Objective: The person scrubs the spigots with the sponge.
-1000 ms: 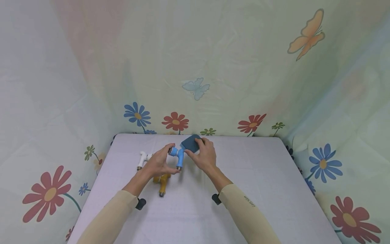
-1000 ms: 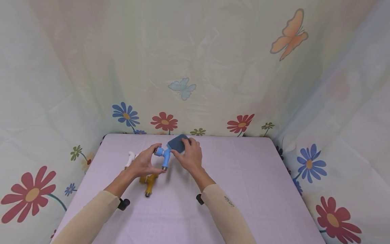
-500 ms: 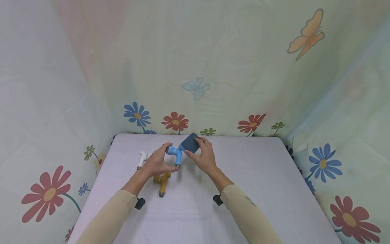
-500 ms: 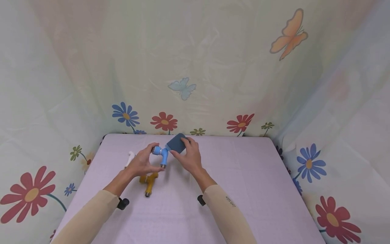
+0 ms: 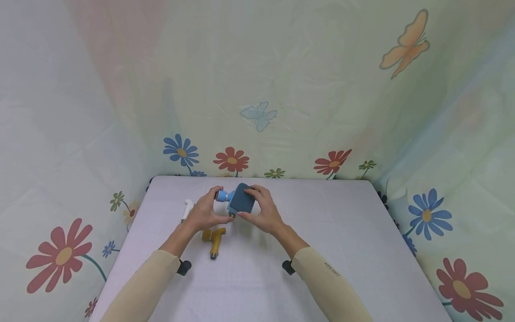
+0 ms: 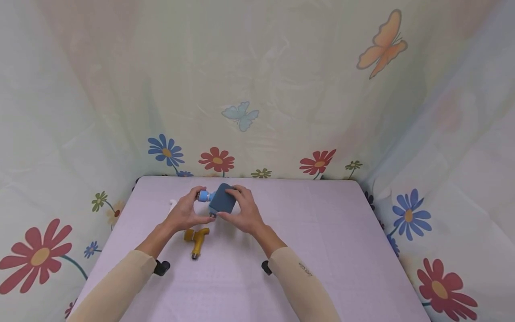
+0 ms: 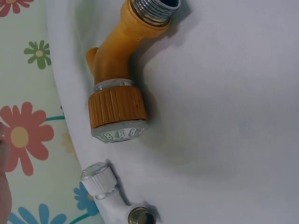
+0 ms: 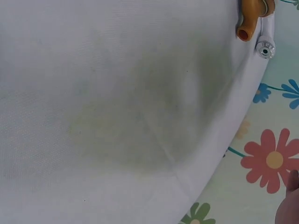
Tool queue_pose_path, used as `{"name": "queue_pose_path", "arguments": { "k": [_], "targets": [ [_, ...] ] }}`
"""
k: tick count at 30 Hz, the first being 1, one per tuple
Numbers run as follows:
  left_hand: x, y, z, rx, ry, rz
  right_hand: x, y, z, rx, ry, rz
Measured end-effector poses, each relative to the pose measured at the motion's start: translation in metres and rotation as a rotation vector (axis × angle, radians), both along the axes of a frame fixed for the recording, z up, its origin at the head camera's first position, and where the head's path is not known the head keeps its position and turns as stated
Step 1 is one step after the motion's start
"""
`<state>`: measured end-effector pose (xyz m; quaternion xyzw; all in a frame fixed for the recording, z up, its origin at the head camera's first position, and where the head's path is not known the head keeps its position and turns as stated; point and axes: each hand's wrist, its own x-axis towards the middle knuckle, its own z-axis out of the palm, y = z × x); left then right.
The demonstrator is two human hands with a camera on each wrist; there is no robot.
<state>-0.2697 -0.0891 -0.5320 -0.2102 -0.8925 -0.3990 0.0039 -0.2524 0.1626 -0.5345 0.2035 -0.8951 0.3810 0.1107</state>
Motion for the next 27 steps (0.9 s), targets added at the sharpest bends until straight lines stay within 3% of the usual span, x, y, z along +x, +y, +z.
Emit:
{"name": "queue_pose_path", "arguments": {
  "k": [5,19,27],
  "targets": [
    [-0.0012,0.0014,0.0,-0.004,0.017,0.003,0.0005,-0.0009,-0.0012,0.034,0.006,0.025],
    [0.0013,0.0067,0.0045,0.006,0.045,-0.024,-0.0042,0.0001,0.0034,0.04,0.061,-0.002],
    [0.0023,0.0087,0.0054,0.0,0.046,-0.018,-0.0063,0.0023,0.0032,0.044,0.021,-0.011]
  ]
}}
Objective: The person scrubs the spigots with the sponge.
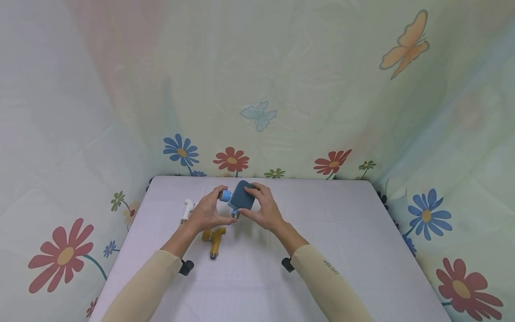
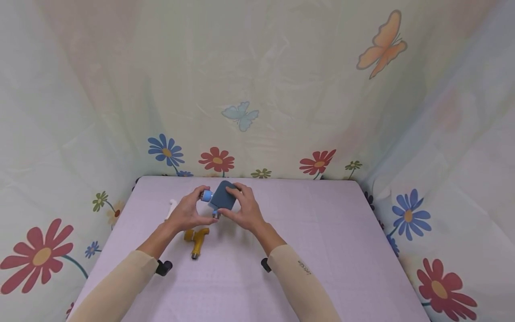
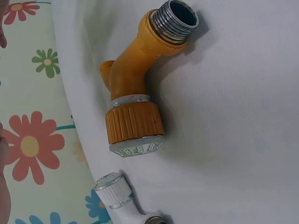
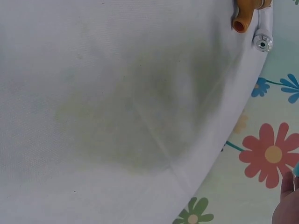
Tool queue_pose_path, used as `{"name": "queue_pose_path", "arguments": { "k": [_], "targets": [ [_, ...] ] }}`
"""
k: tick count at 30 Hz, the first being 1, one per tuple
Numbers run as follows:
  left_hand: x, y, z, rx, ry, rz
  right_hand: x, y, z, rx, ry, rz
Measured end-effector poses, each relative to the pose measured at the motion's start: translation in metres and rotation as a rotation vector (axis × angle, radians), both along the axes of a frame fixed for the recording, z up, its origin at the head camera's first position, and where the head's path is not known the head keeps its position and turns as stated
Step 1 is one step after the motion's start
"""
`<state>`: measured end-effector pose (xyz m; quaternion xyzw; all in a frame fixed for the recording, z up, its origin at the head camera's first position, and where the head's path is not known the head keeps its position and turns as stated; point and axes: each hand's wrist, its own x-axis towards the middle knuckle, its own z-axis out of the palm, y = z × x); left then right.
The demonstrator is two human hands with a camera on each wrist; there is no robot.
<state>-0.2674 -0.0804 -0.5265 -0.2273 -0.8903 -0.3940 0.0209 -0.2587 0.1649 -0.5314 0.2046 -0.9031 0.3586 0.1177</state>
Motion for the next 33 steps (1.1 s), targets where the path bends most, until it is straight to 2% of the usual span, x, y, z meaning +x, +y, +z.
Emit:
{"name": "queue_pose_path", "arguments": {
  "k": [10,25,33],
  "targets": [
    [0.0018,0.0004,0.0012,-0.003,-0.007,-0.016,-0.0003,0.0007,0.0007,-0.017,0.003,-0.001],
    [0.0063,0.0028,0.0001,0.009,0.001,-0.024,-0.0031,0.0014,0.0021,-0.018,-0.009,-0.047],
    [0.007,0.0036,-0.0013,0.004,0.004,-0.023,-0.0031,0.0011,0.0019,-0.015,0.016,-0.092]
  ]
}}
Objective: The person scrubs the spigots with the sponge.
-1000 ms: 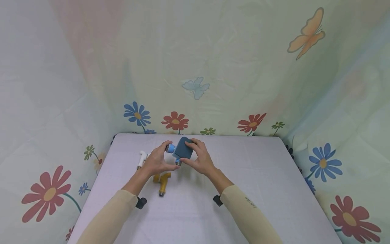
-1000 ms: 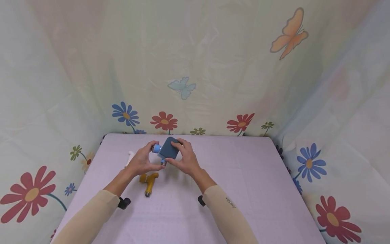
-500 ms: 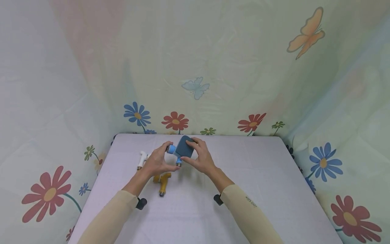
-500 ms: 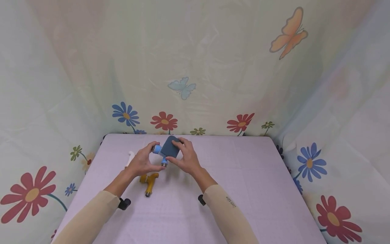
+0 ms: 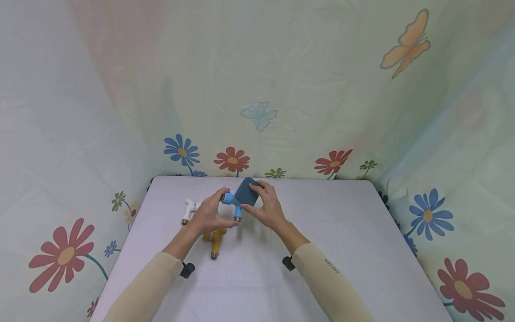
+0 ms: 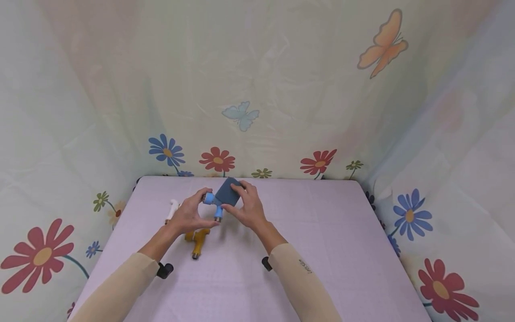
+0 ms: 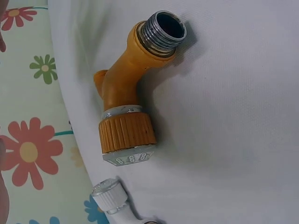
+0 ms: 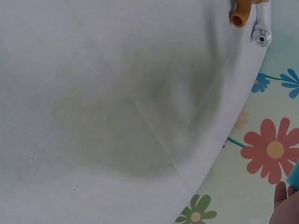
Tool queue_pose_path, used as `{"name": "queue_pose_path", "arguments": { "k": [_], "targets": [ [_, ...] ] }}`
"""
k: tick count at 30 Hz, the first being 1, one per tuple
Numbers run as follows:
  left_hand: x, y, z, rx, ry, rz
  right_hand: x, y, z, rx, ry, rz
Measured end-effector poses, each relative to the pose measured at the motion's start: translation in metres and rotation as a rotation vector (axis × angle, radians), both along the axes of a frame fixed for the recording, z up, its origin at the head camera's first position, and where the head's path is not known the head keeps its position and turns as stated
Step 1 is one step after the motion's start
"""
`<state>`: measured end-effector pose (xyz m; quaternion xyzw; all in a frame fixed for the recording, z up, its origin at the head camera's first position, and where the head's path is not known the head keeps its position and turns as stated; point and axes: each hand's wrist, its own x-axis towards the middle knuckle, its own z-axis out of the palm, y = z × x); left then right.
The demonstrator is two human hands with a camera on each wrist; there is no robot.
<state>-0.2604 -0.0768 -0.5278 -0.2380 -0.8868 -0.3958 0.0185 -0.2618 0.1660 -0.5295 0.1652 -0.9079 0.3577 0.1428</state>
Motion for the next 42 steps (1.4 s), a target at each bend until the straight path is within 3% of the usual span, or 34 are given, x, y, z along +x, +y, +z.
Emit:
{"name": "queue_pose_path", "arguments": {
  "k": [35,42],
  "targets": [
    [0.011,-0.001,-0.013,-0.032,0.07,-0.026,-0.007,0.004,-0.006,0.042,-0.041,-0.204],
    [0.014,-0.002,-0.015,-0.037,0.034,-0.023,-0.006,0.006,-0.006,0.017,-0.054,-0.24]
  ]
}}
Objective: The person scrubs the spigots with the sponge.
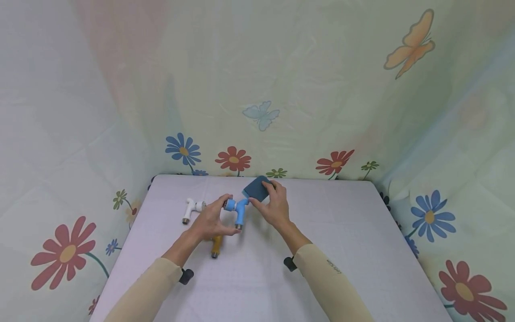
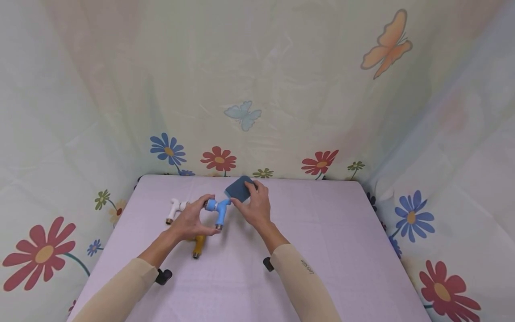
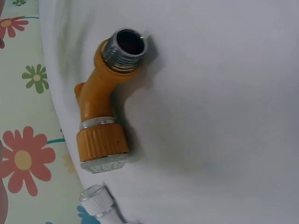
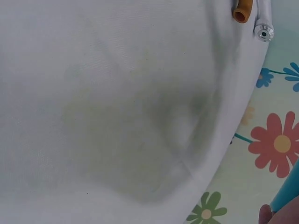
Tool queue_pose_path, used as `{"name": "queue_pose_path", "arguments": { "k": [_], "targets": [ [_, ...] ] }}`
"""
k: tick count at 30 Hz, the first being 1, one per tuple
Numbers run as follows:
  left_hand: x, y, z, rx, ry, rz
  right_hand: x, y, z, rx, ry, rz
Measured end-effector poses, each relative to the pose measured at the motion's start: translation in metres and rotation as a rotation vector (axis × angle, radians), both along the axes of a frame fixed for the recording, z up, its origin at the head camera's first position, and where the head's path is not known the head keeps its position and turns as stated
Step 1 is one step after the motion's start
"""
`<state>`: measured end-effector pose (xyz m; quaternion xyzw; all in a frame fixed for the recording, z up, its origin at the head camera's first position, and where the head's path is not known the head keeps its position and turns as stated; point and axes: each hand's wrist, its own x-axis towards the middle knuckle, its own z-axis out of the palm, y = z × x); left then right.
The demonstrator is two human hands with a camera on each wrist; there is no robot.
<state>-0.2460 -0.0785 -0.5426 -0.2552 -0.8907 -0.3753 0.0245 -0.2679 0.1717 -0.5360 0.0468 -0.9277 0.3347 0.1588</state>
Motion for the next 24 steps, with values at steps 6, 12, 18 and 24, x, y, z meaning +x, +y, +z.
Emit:
{"name": "queue_pose_path", "arguments": {
  "k": [6,12,18,24],
  "targets": [
    [0.006,0.0,-0.013,-0.05,-0.065,-0.051,-0.001,0.003,-0.002,-0.022,0.006,-0.013],
    [0.012,0.003,-0.029,-0.163,-0.068,-0.112,-0.001,0.006,-0.005,-0.028,0.016,0.002],
    [0.015,0.005,-0.032,-0.188,-0.044,-0.112,-0.001,0.007,-0.006,-0.017,0.009,-0.002],
    [0.017,0.005,-0.035,-0.211,-0.056,-0.114,-0.001,0.008,-0.008,-0.016,0.001,0.001]
  ]
}}
